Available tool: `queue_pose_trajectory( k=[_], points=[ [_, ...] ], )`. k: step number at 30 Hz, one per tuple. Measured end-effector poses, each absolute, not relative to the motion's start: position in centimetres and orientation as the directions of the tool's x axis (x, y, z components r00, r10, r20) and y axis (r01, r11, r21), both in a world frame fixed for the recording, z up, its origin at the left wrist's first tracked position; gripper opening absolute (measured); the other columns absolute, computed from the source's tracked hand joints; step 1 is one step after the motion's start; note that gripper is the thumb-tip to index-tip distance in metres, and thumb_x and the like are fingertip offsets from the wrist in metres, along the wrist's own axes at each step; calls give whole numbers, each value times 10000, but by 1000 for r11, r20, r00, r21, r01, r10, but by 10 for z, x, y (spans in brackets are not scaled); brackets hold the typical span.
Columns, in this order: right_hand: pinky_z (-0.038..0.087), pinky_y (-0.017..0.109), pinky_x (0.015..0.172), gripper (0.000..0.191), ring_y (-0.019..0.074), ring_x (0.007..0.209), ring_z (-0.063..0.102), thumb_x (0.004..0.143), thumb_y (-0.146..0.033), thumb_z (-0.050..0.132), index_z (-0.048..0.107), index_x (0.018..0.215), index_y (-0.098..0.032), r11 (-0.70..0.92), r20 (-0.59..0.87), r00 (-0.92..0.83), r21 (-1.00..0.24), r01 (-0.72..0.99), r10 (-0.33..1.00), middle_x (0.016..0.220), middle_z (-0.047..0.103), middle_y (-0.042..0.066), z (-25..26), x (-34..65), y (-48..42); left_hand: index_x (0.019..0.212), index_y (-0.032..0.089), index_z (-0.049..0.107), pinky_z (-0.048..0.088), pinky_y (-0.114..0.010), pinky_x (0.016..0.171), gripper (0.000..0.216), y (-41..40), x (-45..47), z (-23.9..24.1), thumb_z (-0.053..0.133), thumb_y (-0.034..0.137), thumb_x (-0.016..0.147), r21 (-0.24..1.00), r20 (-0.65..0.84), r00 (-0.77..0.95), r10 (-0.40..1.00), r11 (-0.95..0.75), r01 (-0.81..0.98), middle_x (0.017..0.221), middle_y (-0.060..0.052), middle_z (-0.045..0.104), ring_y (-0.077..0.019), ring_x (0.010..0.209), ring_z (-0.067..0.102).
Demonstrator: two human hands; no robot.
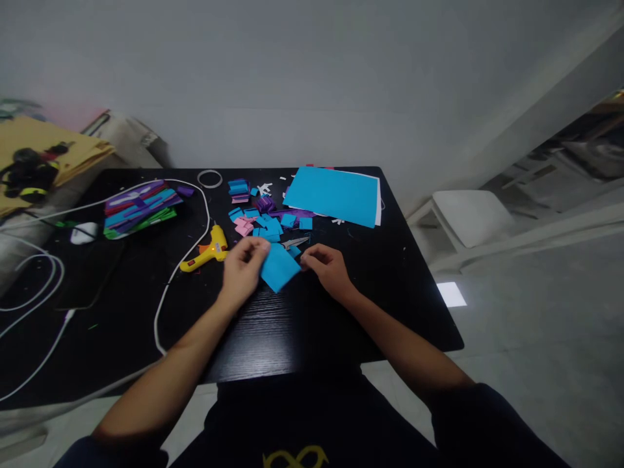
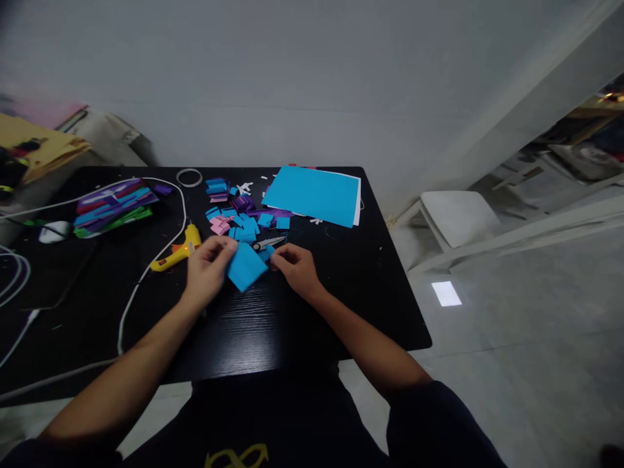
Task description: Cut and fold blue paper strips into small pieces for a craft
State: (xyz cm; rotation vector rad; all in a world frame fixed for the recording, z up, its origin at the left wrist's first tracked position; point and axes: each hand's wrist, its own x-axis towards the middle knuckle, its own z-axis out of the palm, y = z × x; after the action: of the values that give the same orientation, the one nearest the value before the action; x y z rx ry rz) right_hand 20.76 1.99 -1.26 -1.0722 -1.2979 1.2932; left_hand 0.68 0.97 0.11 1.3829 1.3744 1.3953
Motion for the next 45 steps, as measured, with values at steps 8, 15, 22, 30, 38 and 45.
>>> queue_pose_trajectory(
  k=[8,15,22,30,38,45],
  points=[
    [592,325,767,377,186,865,703,764,-403,790,645,1062,-225,-40,5,-225,-980,-194,974,972,723,30,-25,194,14,861,188,694,432,-244,580,280,15,9,-7,743,459,810,987,144,-254,956,-120,105,716,9,635,-130,634,533],
    [571,334,812,347,217,948,715,791,-346,773,657,1092,-218,82,93,-145,-994,-77,985,1091,742,65,-26,200,18,1023,182,659,480,-240,639,380,11,19,-14,817,416,768,994,99,-61,993,-102,-33,726,19,652,-120,652,594],
    [585,352,836,361,234,985,733,816,-347,761,649,1140,-235,124,135,-138,-989,-82,981,1121,750,69,-24,205,20,1041,180,726,492,-227,632,316,12,12,-15,794,379,805,988,144,-11,990,-143,59,780,6,656,-112,675,602],
    [573,345,877,286,220,1025,719,874,-333,711,658,1142,-248,209,214,-160,-977,-46,964,1178,719,65,-25,206,18,953,175,679,530,-232,596,270,13,11,-14,804,352,792,995,100,31,995,-100,9,715,33,644,-104,580,626],
    [453,271,594,180,147,666,592,811,-339,741,637,899,-221,129,128,-108,-992,6,986,850,652,8,-28,208,20,891,179,614,558,-239,576,248,11,9,-8,784,339,809,999,9,170,985,-2,-41,641,58,614,-115,552,642],
    [423,276,644,162,149,699,545,721,-306,748,632,785,-212,-29,-10,-180,-994,-105,984,784,621,-10,-19,209,24,964,162,710,542,-247,550,204,12,6,-2,734,327,847,1000,25,213,977,-26,1,664,27,657,-135,531,671]
  ],
)
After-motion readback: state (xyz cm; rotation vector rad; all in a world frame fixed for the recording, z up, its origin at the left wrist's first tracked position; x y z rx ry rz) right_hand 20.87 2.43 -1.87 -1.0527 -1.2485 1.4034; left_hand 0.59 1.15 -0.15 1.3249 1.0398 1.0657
